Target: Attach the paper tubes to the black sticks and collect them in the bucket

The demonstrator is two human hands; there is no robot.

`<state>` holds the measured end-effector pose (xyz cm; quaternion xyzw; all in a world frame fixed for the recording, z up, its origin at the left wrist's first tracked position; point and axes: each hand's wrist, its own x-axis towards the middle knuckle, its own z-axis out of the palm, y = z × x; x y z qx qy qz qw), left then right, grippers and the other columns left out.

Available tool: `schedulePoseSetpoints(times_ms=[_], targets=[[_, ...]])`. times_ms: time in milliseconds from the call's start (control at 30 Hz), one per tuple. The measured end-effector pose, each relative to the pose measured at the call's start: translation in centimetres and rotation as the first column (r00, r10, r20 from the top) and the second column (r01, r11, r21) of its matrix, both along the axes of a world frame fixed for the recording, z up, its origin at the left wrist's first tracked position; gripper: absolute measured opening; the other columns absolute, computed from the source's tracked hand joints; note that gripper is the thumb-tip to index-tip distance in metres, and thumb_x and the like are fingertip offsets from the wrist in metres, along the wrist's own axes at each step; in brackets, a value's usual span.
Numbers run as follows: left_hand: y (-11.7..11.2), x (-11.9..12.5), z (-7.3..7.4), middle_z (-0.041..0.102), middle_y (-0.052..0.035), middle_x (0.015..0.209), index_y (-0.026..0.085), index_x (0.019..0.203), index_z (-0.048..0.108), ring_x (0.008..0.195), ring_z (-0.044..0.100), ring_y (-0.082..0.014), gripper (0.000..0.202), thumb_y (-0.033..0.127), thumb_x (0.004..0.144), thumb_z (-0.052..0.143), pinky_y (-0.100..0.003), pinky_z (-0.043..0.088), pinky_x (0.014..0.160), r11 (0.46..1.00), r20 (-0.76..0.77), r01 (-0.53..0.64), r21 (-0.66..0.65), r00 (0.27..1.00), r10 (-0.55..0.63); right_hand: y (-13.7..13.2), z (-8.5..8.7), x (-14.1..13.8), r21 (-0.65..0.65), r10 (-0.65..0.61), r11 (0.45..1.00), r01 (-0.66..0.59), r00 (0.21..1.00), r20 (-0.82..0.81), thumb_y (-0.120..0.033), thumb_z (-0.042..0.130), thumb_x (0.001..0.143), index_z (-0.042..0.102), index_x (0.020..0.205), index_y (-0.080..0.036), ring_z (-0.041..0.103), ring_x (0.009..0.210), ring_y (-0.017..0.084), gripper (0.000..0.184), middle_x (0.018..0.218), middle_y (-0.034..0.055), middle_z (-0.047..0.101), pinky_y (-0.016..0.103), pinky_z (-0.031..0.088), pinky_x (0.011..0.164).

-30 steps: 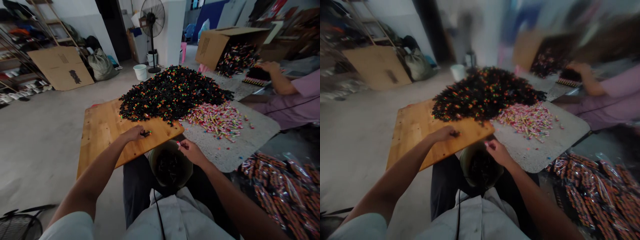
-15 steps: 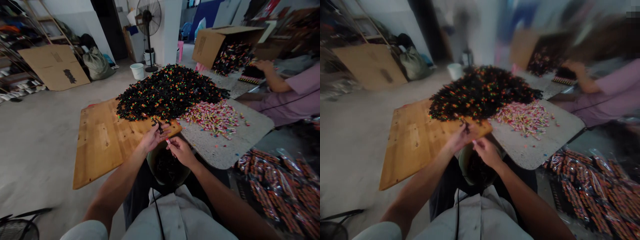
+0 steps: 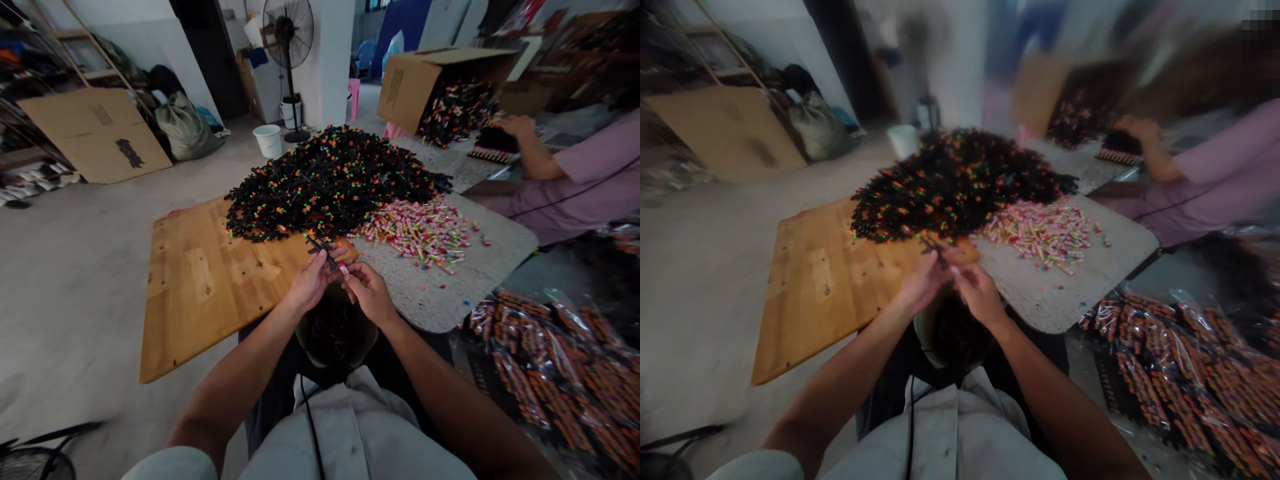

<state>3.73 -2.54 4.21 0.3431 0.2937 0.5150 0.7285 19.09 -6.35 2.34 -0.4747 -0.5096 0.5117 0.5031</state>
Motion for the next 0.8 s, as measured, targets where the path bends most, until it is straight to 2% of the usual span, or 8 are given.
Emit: schedulePoseSetpoints(times_ms=[200,300,400,467,600,700,800], targets=[[0.0,0.6,-0.3,0.074,-0.0118,0.129,0.021,0.121,0.063,0.124,0.069,-0.0316,0.043,0.056,0.096,0.065,-0.044,0.058,0.096,0.998,-0.076,-0.055,0.024,0.995,0.057,-0.3,-0.7,0.0,0.045,0.082,0.995,-0.085,0.994,0.066,-0.055,0.069,0.092,0.063,0.097,-0.022,0.053,0.054,0.012,0.034,0.074,-0.0005,0.065,0.026,0.042,0.05],[-0.2,0.9,-0.5,0.075,-0.012,0.126,0.021,0.124,0.062,0.121,0.07,-0.031,0.048,0.061,0.097,0.062,-0.042,0.059,0.091,0.999,-0.132,-0.041,0.016,0.99,0.043,-0.4,-1.1,-0.1,0.065,0.061,0.996,-0.067,0.994,0.086,-0.054,0.068,0.094,0.063,0.099,-0.022,0.054,0.055,0.012,0.033,0.077,0.0005,0.067,0.026,0.044,0.051],[-0.4,0.9,-0.8,0.076,-0.0113,0.117,0.019,0.12,0.062,0.107,0.074,-0.0259,0.046,0.058,0.097,0.064,-0.033,0.06,0.079,0.998,-0.113,-0.057,0.009,0.992,0.058,-0.5,-1.0,-0.1,0.053,0.034,0.998,-0.035,0.999,0.036,-0.056,0.068,0.093,0.062,0.101,-0.022,0.055,0.053,0.012,0.035,0.074,-0.0009,0.065,0.027,0.046,0.05],[-0.5,0.8,-0.9,0.077,-0.0095,0.106,0.017,0.117,0.062,0.09,0.075,-0.0208,0.043,0.055,0.097,0.066,-0.028,0.058,0.069,0.998,-0.075,-0.068,-0.002,0.995,0.068,-0.7,-0.7,-0.1,0.044,0.041,0.998,-0.04,0.999,-0.027,-0.055,0.07,0.092,0.062,0.101,-0.022,0.059,0.055,0.013,0.036,0.075,-0.0006,0.067,0.028,0.05,0.053],[-0.8,0.8,-1.2,0.07,-0.0004,0.077,0.019,0.116,0.06,0.055,0.064,-0.0134,0.041,0.054,0.098,0.066,-0.025,0.054,0.053,0.998,0.001,-0.054,-0.03,0.999,0.054,-1.0,-0.1,-0.3,0.055,0.038,0.998,-0.03,0.989,-0.142,-0.053,0.074,0.09,0.063,0.099,-0.021,0.068,0.063,0.016,0.035,0.079,0.0018,0.073,0.031,0.058,0.059],[-1.0,1.1,-1.3,0.064,0.0028,0.067,0.018,0.115,0.059,0.047,0.058,-0.012,0.041,0.053,0.097,0.068,-0.023,0.05,0.047,0.998,0.065,-0.054,-0.044,0.996,0.057,-1.1,-0.1,-0.4,0.056,0.03,0.998,-0.02,0.982,-0.187,-0.051,0.077,0.089,0.065,0.098,-0.021,0.07,0.061,0.016,0.034,0.077,0.0016,0.074,0.031,0.059,0.06],[-1.1,1.4,-1.3,0.067,0.0009,0.071,0.017,0.111,0.06,0.048,0.06,-0.0118,0.037,0.05,0.097,0.07,-0.021,0.047,0.044,0.994,0.117,-0.093,-0.057,0.988,0.099,-1.1,-0.3,-0.4,0.038,0.036,0.999,-0.03,0.981,-0.189,-0.051,0.079,0.087,0.068,0.098,-0.02,0.07,0.059,0.016,0.034,0.075,0.0012,0.074,0.031,0.059,0.058]])
